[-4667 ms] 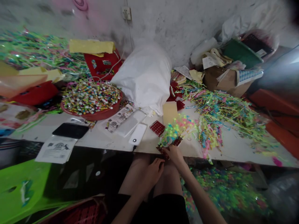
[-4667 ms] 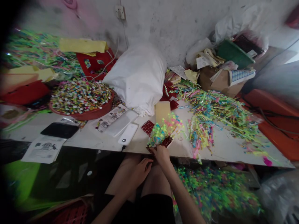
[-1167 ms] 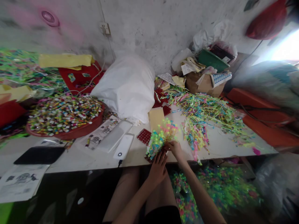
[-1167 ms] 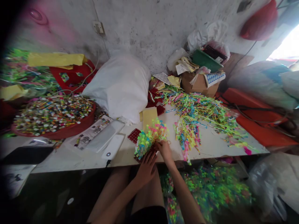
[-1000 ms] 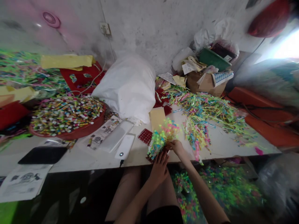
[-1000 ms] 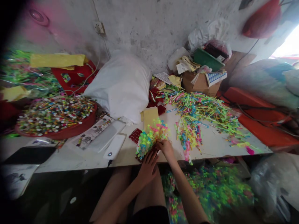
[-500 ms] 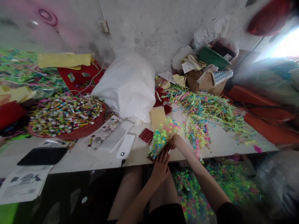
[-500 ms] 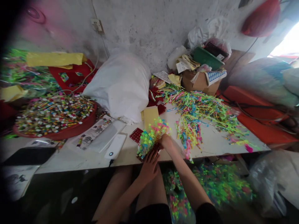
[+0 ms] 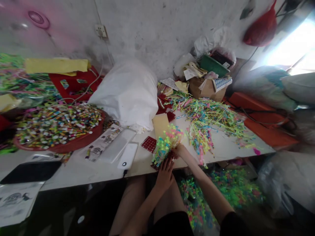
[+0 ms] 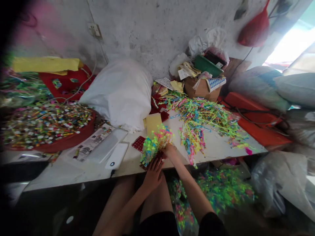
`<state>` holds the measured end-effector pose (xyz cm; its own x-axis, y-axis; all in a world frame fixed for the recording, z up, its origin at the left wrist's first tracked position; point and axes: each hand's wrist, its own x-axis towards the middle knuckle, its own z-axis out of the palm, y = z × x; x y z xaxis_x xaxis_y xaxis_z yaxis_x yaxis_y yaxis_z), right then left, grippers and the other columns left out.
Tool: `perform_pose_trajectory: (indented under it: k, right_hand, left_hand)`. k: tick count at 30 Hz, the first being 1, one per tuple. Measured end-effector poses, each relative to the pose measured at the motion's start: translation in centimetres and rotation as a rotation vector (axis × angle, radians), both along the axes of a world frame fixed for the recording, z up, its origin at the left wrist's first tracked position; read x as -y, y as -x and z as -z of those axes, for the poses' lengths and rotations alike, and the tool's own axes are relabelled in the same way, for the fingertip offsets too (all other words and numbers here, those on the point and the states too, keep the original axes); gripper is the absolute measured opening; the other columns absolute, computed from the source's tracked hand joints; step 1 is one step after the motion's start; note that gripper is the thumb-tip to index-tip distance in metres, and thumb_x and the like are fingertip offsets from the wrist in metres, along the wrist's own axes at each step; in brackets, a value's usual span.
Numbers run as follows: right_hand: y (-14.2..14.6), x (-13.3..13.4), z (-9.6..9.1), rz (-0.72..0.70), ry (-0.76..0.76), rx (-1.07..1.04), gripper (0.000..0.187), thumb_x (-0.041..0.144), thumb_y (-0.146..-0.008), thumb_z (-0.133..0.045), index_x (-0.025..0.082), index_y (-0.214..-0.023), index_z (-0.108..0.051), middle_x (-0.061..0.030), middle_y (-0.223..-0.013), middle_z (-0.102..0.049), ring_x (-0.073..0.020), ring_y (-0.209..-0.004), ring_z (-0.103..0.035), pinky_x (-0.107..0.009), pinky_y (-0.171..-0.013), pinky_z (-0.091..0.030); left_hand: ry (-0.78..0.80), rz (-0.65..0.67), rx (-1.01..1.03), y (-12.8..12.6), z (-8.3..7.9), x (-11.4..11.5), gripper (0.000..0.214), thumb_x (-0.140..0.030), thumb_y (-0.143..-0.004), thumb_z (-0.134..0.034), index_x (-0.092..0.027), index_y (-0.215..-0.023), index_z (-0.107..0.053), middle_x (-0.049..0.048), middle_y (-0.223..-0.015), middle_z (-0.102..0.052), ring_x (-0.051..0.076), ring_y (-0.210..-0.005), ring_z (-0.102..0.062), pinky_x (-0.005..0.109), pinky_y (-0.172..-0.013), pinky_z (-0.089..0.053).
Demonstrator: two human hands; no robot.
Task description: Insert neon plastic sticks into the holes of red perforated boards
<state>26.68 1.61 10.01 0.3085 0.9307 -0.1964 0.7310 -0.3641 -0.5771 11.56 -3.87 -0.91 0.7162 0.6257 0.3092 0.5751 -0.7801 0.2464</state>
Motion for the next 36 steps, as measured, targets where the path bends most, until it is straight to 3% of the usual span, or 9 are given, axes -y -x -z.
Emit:
perform_pose_trajectory:
  k: [4, 8, 11, 18, 23, 26, 29, 32, 36]
  right_hand:
    - [-3.1, 4.4, 0.1, 0.101, 0.163, -0.054, 0.027, 0.032, -0.088, -0.049, 0.013, -0.081, -0.067, -0.0072, -0.066, -0.069, -0.0147, -0.052, -0.063, -0.023, -0.053, -0.047]
    - [-7.4, 8.8, 1.3, 0.373, 0.051, 0.47, 0.028, 0.031, -0.085, -0.051, 0.014, -0.105, -0.063, -0.0178, -0.1, -0.067, -0.0265, -0.094, -0.064, -0.034, -0.075, -0.047]
    - [-9.2, 10.3, 2.9, 0.449, 0.022, 0.596, 0.034, 0.029, -0.084, -0.053, 0.01, -0.112, -0.059, -0.023, -0.107, -0.062, -0.031, -0.105, -0.058, -0.037, -0.081, -0.045]
    - [-9.9, 7.9, 4.6, 0.45, -0.067, 0.32, 0.04, 0.035, -0.087, -0.042, 0.01, -0.115, -0.056, -0.017, -0.096, -0.066, -0.0253, -0.092, -0.063, -0.03, -0.073, -0.045]
    - [-9.4, 6.3, 4.0, 0.431, -0.271, 0.109, 0.047, 0.032, -0.085, -0.04, 0.007, -0.123, -0.05, -0.0124, -0.086, -0.067, -0.0229, -0.08, -0.063, -0.028, -0.068, -0.044]
    - [-9.0, 6.1, 3.3, 0.517, -0.417, 0.031, 0.053, 0.037, -0.085, -0.037, 0.006, -0.126, -0.047, -0.0117, -0.083, -0.066, -0.0214, -0.072, -0.062, -0.028, -0.062, -0.044]
    - [-8.7, 6.6, 2.2, 0.553, -0.481, -0.143, 0.053, 0.043, -0.087, -0.027, 0.007, -0.114, -0.054, -0.0094, -0.074, -0.065, -0.0173, -0.054, -0.057, -0.026, -0.05, -0.042]
    - [-8.6, 7.8, 0.7, 0.398, -0.424, -0.299, 0.05, 0.05, -0.085, -0.03, 0.011, -0.089, -0.062, -0.0039, -0.056, -0.06, -0.0132, -0.041, -0.048, -0.023, -0.04, -0.037]
    - [-8.7, 10.2, -1.2, 0.226, -0.371, -0.293, 0.04, 0.052, -0.074, -0.05, 0.015, -0.085, -0.063, 0.0004, -0.055, -0.058, -0.0114, -0.04, -0.046, -0.022, -0.037, -0.036]
  left_hand:
    - [-0.014, -0.004, -0.003, 0.0, -0.1, 0.0, 0.067, -0.022, -0.078, -0.048, -0.017, -0.141, -0.027, 0.0078, -0.151, -0.022, 0.028, -0.139, -0.014, 0.05, -0.112, -0.016]
    - [-0.014, 0.002, -0.028, 0.1, -0.1, -0.1, 0.065, -0.025, -0.079, -0.048, -0.018, -0.141, -0.028, 0.0073, -0.151, -0.021, 0.027, -0.139, -0.014, 0.049, -0.112, -0.014]
    - [-0.022, -0.008, -0.045, 0.1, -0.2, -0.2, 0.064, -0.026, -0.08, -0.048, -0.019, -0.14, -0.029, 0.0069, -0.15, -0.024, 0.027, -0.139, -0.015, 0.048, -0.113, -0.014]
    - [-0.032, -0.018, -0.046, 0.0, -0.1, -0.2, 0.064, -0.028, -0.079, -0.05, -0.019, -0.14, -0.031, 0.007, -0.15, -0.025, 0.028, -0.138, -0.018, 0.048, -0.112, -0.016]
    - [-0.038, -0.016, -0.058, 0.0, -0.3, -0.1, 0.064, -0.026, -0.079, -0.05, -0.02, -0.139, -0.031, 0.0065, -0.149, -0.026, 0.026, -0.138, -0.018, 0.047, -0.113, -0.014]
    - [-0.037, -0.02, -0.07, 0.0, -0.6, -0.1, 0.065, -0.028, -0.079, -0.051, -0.019, -0.14, -0.03, 0.007, -0.149, -0.026, 0.027, -0.138, -0.017, 0.047, -0.113, -0.013]
    - [-0.031, -0.007, -0.089, 0.1, -0.8, 0.0, 0.066, -0.03, -0.079, -0.051, -0.019, -0.141, -0.029, 0.0079, -0.15, -0.026, 0.027, -0.138, -0.017, 0.047, -0.112, -0.014]
    - [-0.028, -0.007, -0.093, 0.1, -1.2, 0.0, 0.065, -0.031, -0.08, -0.051, -0.018, -0.141, -0.029, 0.0083, -0.15, -0.025, 0.026, -0.138, -0.018, 0.046, -0.112, -0.014]
    - [0.004, -0.014, -0.065, -0.1, -1.6, -0.1, 0.058, -0.031, -0.082, -0.051, -0.018, -0.137, -0.037, 0.0079, -0.147, -0.031, 0.026, -0.136, -0.023, 0.045, -0.112, -0.017]
